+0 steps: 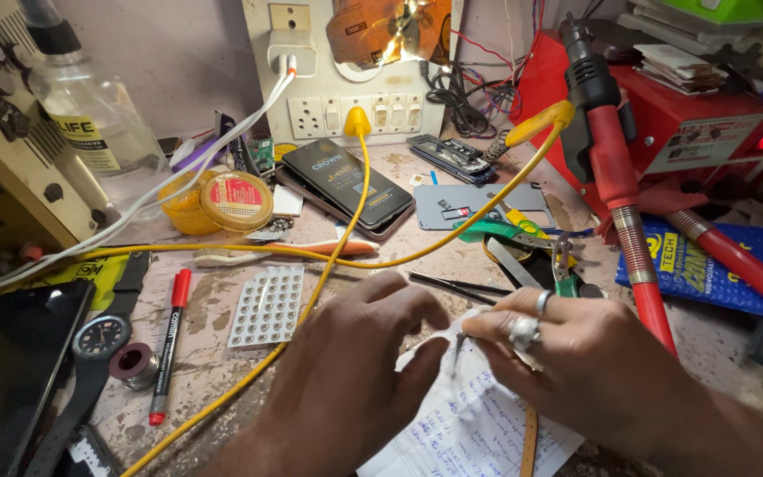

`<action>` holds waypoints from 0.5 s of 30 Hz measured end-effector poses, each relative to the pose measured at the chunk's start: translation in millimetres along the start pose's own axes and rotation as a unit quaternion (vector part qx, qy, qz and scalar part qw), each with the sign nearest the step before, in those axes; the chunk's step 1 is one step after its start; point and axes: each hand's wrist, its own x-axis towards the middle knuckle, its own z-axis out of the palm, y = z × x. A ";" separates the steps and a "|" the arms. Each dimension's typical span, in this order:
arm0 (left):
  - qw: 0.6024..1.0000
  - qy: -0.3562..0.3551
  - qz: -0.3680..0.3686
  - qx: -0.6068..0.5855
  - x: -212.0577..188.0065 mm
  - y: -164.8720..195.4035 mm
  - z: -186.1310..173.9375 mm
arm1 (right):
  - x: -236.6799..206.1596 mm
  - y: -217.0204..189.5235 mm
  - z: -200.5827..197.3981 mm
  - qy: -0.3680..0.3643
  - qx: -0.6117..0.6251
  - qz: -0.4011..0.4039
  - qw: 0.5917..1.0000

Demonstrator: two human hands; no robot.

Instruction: The person uses green-handled pliers to work on a wristwatch, manipulating the spring bars and strap attachments. They then handle the watch case and strap by hand, pressing and fitting the strap back onto the watch and checking the fit.

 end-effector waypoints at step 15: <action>0.902 -0.133 -0.242 -0.333 -0.8 3.3 16.6 | 25.5 12.9 -18.8 -0.216 0.272 0.145 0.926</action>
